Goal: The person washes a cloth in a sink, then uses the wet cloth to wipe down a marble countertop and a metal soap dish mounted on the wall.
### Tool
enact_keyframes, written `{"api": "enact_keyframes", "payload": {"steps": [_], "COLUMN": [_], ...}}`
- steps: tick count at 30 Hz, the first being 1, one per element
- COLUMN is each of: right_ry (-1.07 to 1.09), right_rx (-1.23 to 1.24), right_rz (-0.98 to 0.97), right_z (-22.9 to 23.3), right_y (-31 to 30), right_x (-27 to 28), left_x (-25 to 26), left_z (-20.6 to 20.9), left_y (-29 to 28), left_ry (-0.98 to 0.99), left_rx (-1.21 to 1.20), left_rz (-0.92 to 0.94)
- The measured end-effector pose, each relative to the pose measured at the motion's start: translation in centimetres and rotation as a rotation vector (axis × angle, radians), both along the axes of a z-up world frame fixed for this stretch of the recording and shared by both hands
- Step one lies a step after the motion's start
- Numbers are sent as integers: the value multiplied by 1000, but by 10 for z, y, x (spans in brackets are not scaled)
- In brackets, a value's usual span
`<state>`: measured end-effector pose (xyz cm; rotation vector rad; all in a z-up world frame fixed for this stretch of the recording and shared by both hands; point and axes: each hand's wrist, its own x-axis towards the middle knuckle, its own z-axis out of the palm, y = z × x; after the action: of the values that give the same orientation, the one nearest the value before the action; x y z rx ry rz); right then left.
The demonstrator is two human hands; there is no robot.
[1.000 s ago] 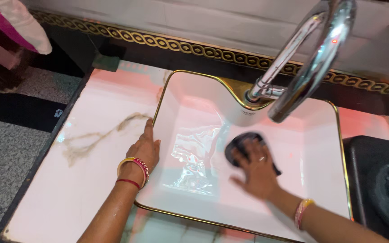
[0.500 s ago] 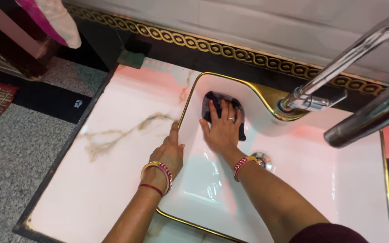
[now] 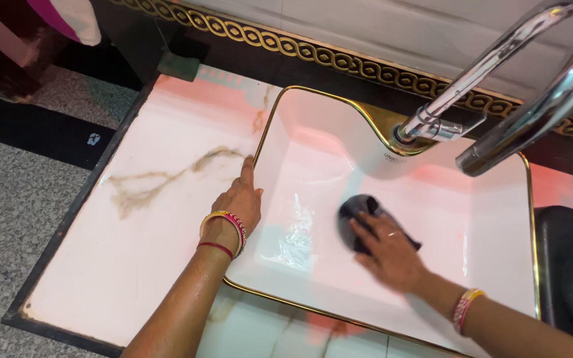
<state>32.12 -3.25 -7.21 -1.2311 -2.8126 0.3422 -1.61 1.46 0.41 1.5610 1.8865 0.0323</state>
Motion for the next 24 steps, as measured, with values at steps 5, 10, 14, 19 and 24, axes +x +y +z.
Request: {"api": "enact_keyframes", "payload": {"steps": [5,10,14,19,24], "right_ry": [-115,-262,-139,-288,-107], "right_rx": [68,-31,115,-52,-1], "right_rz": [-381,-238,178,-442,-325], "right_z": [-24,-22,-11,-17,-16], "right_y": [-9,11,51,12,-6], "right_x": [-23,5,36,-12,-40], "left_x": [0,-1,1,2,2], "left_z": [0,-2,1,3,3], "left_y": [0,-2,-2,-2,-2], "left_ry": [12,-8,4,13,16], "left_rx": [34,50,50,20,26], "left_rz": [-9,12,18,18,4]}}
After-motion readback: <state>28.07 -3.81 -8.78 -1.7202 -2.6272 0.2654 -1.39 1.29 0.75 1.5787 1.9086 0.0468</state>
